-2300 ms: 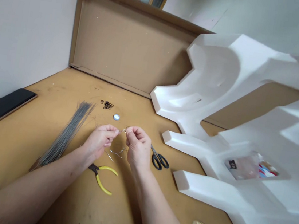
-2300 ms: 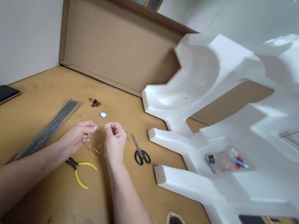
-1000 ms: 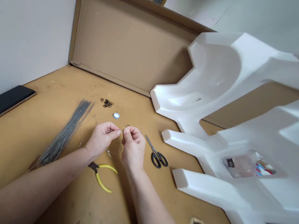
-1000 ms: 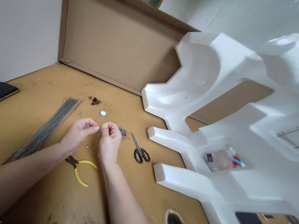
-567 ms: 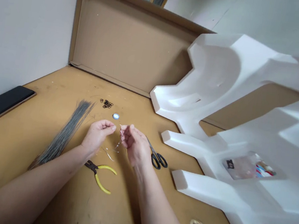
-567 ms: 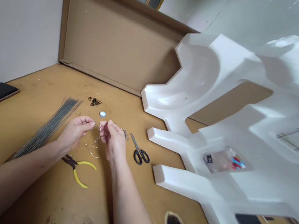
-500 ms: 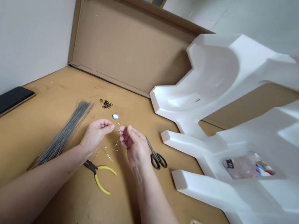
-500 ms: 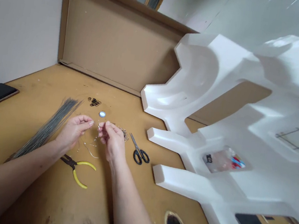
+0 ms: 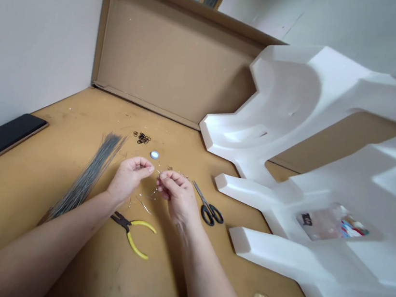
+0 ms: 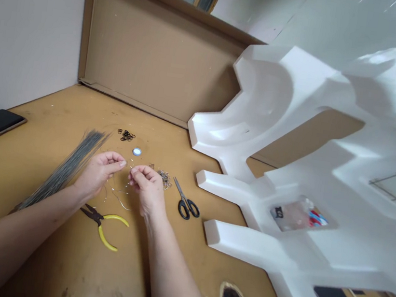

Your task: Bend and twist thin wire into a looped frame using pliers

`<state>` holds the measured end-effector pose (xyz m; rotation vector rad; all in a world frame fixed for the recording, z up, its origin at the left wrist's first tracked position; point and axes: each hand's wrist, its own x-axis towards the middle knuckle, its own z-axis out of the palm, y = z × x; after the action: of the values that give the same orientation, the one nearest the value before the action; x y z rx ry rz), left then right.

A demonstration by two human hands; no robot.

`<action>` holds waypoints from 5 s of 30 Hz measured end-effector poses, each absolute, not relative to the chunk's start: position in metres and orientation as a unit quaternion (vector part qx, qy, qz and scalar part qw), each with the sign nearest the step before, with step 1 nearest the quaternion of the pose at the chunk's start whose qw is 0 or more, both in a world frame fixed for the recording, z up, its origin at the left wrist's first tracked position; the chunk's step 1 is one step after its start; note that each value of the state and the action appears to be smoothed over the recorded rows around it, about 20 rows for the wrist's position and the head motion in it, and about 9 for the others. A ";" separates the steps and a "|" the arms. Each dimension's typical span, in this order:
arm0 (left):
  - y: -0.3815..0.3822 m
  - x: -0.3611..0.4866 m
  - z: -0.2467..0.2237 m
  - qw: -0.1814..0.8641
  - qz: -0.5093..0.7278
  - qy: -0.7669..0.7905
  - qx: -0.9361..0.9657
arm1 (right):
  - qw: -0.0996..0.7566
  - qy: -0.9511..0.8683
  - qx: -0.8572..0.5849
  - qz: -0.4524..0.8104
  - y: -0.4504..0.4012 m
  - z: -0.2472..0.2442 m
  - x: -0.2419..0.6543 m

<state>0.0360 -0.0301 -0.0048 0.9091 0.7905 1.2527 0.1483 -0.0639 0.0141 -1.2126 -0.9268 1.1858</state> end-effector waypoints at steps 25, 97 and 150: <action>-0.030 0.033 -0.006 0.619 0.532 0.327 0.476 | 0.561 -0.455 -0.533 0.440 -0.064 0.014 0.151; -0.025 0.023 0.004 0.702 0.411 0.298 0.499 | 0.499 -0.413 -0.484 0.588 -0.065 0.013 0.152; -0.025 0.020 0.014 0.747 0.387 0.363 0.400 | 0.552 -0.374 -0.496 0.556 -0.061 0.010 0.148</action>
<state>0.0201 -0.0254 0.0138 0.8743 0.7949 0.8476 0.1476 -0.0613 0.0100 -1.1736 -0.8846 1.3145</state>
